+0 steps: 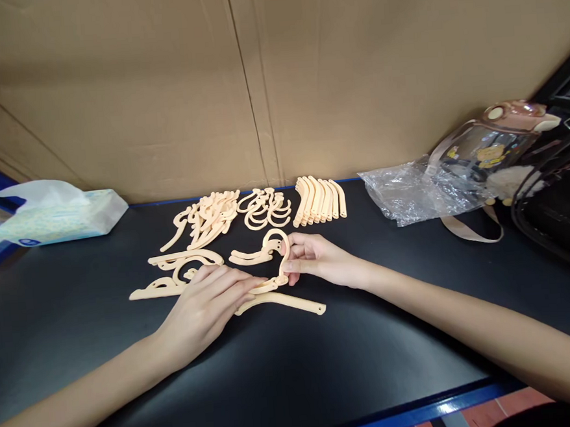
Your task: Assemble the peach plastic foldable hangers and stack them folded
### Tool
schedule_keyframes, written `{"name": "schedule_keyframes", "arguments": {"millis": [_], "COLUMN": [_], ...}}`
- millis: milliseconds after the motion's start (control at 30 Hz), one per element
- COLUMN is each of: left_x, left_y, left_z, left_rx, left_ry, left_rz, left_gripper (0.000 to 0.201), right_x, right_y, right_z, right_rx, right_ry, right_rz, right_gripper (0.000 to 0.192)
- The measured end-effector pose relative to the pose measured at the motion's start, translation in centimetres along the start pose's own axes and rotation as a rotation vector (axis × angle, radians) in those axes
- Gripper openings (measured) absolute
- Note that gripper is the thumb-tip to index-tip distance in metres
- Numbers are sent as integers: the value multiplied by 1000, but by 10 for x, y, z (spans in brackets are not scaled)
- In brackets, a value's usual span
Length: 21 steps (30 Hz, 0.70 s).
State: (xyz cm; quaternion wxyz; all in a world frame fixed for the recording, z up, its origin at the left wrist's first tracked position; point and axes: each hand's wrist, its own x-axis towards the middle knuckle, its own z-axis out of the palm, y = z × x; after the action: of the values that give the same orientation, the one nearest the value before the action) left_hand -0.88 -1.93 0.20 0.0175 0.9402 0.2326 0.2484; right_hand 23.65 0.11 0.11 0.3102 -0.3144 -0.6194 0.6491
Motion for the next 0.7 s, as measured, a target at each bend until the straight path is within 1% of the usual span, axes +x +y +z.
{"name": "schedule_keyframes", "arguments": {"millis": [467,700], "left_x": [-1,-1], "left_y": [-1,-2], "left_z": [1,3], "left_rx": [55,78], "left_ry": [-13,-25], "left_rz": [3,17], "left_gripper": [26,26], "right_x": [-2,-1], "right_y": [-2,-3], "right_z": [4,5], "right_rx": [-114,-124], "right_ry": [62,83], "right_rz": [-7,-15], "right_gripper": [26,23]}}
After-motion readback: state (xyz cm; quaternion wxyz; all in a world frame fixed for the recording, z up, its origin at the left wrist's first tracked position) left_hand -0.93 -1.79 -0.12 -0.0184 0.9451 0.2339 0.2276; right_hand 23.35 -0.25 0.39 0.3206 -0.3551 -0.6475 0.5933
